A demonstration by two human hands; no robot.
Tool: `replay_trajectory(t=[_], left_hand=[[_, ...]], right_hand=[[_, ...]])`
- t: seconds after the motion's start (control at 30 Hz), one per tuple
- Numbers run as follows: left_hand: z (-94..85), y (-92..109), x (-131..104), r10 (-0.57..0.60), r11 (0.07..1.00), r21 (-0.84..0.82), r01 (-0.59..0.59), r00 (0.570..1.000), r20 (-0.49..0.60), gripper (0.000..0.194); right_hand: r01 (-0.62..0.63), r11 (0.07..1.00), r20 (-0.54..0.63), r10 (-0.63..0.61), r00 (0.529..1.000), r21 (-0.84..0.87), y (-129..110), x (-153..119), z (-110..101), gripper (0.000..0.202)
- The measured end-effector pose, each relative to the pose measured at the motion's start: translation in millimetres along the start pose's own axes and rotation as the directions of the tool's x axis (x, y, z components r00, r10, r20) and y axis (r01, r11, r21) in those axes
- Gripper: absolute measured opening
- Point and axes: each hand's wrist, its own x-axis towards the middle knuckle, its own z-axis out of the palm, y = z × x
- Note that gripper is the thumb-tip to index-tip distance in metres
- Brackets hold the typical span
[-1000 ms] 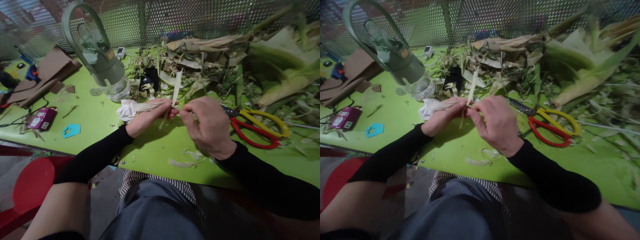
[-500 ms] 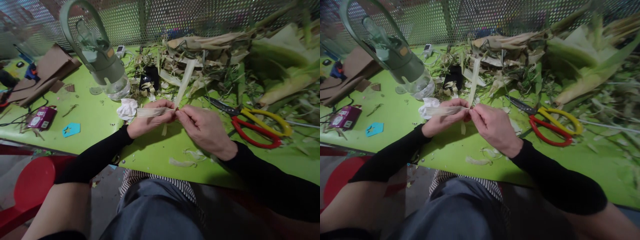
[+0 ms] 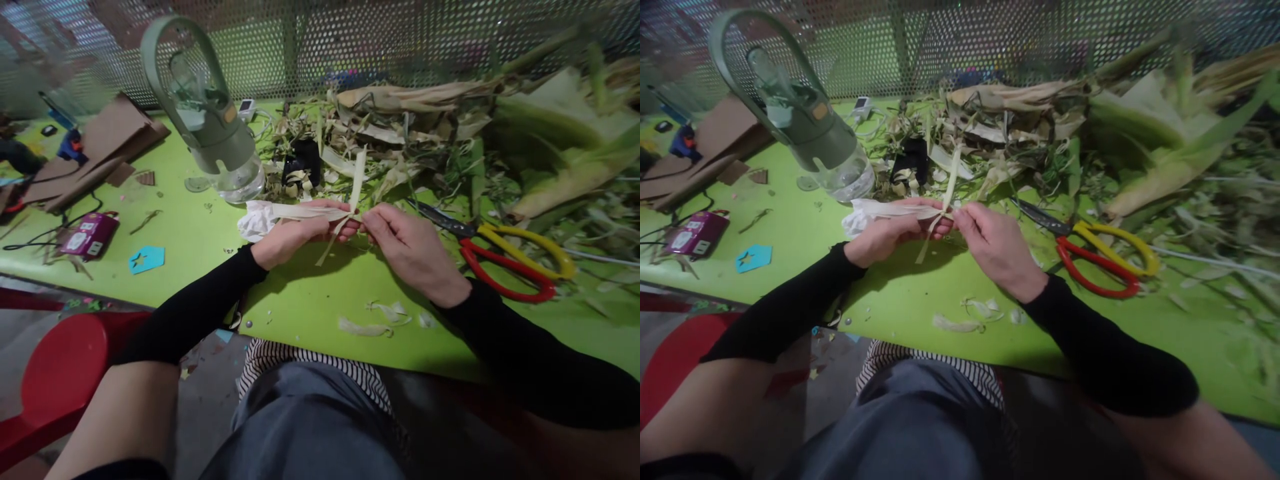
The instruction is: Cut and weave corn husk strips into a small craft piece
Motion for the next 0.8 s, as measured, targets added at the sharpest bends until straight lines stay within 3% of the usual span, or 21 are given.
replay_trajectory(t=[0.17,0.43,0.63,0.8], left_hand=[[-0.4,-4,2,0.036,0.999,-0.031,-0.037,0.999,-0.025,0.028],[-7.4,-11,5,0.110,0.994,0.018,-0.110,0.994,-0.005,0.042],[-11.4,-14,6,0.183,0.980,0.062,-0.188,0.980,0.075,0.065],[-8.1,-15,6,0.322,0.928,0.171,-0.330,0.944,0.077,0.054]], right_hand=[[-0.025,0.999,-0.243,0.035,0.969,0.045,5,3,-2,0.019],[0.084,0.990,-0.473,-0.019,0.881,0.117,16,2,0,0.023],[0.016,1.000,-0.495,-0.020,0.869,-0.012,15,2,-1,0.025],[0.018,0.999,-0.471,0.001,0.882,0.036,23,5,1,0.029]])
